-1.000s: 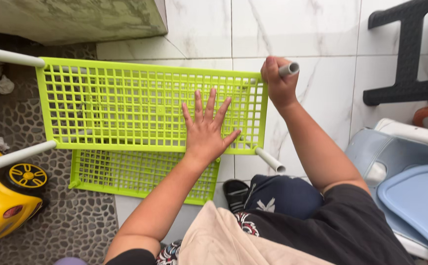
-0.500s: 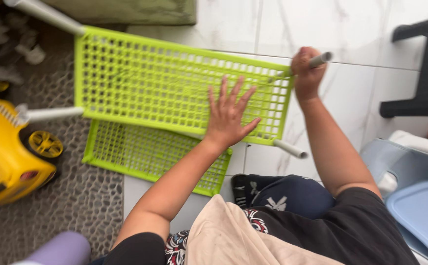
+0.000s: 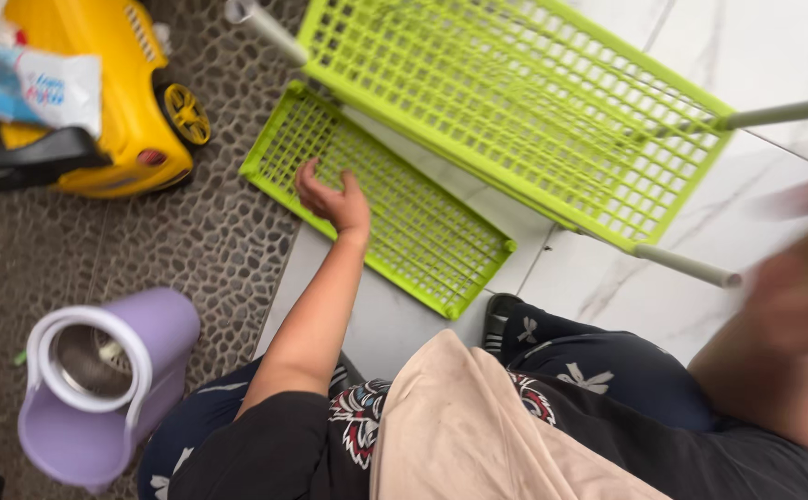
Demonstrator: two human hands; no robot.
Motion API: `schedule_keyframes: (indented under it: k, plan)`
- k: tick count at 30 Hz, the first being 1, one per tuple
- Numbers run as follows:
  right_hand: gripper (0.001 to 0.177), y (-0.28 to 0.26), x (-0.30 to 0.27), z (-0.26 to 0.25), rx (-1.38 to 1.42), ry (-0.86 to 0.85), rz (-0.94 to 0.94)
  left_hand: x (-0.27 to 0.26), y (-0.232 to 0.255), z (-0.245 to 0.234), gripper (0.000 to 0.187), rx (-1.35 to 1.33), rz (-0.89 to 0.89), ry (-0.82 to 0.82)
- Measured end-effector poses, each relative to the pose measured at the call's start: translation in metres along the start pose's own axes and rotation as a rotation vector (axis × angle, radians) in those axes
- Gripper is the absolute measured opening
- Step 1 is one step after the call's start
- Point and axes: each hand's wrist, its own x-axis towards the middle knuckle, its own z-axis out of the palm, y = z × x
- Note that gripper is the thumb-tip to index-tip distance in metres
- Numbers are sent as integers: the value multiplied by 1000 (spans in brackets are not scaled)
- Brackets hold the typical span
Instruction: The person assembles a multi-tier green plastic shelf by hand, inserting plastic tubes into the corner slots of each shelf tray and pressing them together.
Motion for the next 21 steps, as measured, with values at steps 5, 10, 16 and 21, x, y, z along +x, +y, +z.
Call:
schedule_keyframes:
  k: [5,10,16,21]
  plan:
    - [49,40,40,138,28,-599,243,9,-59,-27,76,213,-776,-181]
    - [49,91,21,214,13,-853,428,-6,-124,-31,66,325,-612,-324]
    - [49,152,-12,241,-72,-741,672,-6,-164,-13,33,197,-456,-195]
    - [59,204,-36,253,-197,-532,759,9,-163,-32,43,-122,-432,16]
